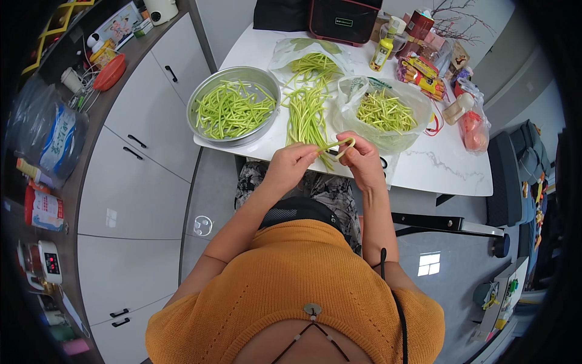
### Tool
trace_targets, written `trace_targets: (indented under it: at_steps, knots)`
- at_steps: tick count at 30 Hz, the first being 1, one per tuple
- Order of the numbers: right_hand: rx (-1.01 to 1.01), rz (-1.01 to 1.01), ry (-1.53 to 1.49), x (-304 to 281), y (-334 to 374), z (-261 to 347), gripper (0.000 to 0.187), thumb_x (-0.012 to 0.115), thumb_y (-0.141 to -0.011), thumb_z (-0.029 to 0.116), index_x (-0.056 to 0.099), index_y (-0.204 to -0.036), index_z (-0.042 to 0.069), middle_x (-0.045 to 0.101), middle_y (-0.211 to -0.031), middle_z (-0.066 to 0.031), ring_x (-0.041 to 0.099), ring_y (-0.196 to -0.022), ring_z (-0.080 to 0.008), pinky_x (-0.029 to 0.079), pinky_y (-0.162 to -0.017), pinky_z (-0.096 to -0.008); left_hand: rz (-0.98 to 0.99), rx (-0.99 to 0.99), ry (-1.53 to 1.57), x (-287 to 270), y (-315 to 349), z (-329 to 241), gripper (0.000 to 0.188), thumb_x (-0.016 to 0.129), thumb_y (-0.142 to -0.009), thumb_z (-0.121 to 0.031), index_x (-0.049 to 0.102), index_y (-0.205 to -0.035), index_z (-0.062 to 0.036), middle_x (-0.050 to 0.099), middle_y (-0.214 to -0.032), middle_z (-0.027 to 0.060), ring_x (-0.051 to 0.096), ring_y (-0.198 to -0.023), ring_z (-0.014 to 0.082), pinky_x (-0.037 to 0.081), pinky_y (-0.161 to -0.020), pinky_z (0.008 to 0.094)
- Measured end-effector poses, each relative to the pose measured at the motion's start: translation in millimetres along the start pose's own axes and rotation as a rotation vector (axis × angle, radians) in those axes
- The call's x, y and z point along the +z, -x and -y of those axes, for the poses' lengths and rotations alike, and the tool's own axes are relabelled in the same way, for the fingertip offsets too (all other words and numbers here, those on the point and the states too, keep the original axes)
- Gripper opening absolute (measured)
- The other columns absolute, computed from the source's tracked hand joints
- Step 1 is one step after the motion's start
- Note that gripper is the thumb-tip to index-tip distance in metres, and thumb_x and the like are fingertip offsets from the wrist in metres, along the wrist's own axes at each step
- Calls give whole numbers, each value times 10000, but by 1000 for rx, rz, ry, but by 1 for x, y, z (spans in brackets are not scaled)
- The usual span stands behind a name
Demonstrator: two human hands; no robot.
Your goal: The person prepares long green vegetable strands by hand, peeling or separating them and placing them into a bowl and a plastic bag.
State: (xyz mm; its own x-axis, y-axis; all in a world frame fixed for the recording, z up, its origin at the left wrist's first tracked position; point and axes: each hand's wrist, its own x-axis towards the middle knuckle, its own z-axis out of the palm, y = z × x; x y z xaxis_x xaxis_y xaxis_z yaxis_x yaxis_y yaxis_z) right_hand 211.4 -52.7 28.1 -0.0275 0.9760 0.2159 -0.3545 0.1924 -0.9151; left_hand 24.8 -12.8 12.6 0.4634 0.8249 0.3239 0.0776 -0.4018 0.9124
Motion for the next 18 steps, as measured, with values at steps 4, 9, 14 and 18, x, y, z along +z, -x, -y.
trace_targets:
  at_steps: [4, 9, 14, 18]
  knots:
    - [-23, -31, -40, -2, -2, -5, 214, 613, -826, 144, 626, -950, -29, 541, -854, -14, 437, -619, -70, 355, -555, -215, 29, -15, -37, 0, 1, -1, 179, 545, -841, -66, 622, -968, 33, 622, -801, 56, 541, -688, 92, 430, -626, 217]
    - [18, -117, 16, -1, -2, -5, 205, 601, -842, 163, 632, -957, -4, 524, -721, -4, 431, -584, -63, 340, -529, -196, 50, -43, -55, 0, 3, -3, 180, 550, -842, -77, 622, -968, 30, 628, -789, 45, 542, -686, 81, 432, -624, 211]
    - [85, -225, 23, -2, -4, -4, 244, 579, -864, 205, 622, -1017, 21, 514, -650, 7, 435, -570, -56, 323, -507, -170, -12, -156, 111, 2, 2, -8, 191, 558, -844, -83, 620, -985, 31, 633, -769, 42, 549, -682, 71, 432, -611, 209]
    - [67, -167, -18, 2, -3, 0, 295, 503, -907, 230, 584, -1084, 8, 551, -720, -21, 459, -579, -70, 345, -507, -173, -39, -95, 8, -3, 0, -4, 190, 562, -833, -62, 620, -984, 39, 634, -788, 62, 563, -702, 87, 436, -623, 217]
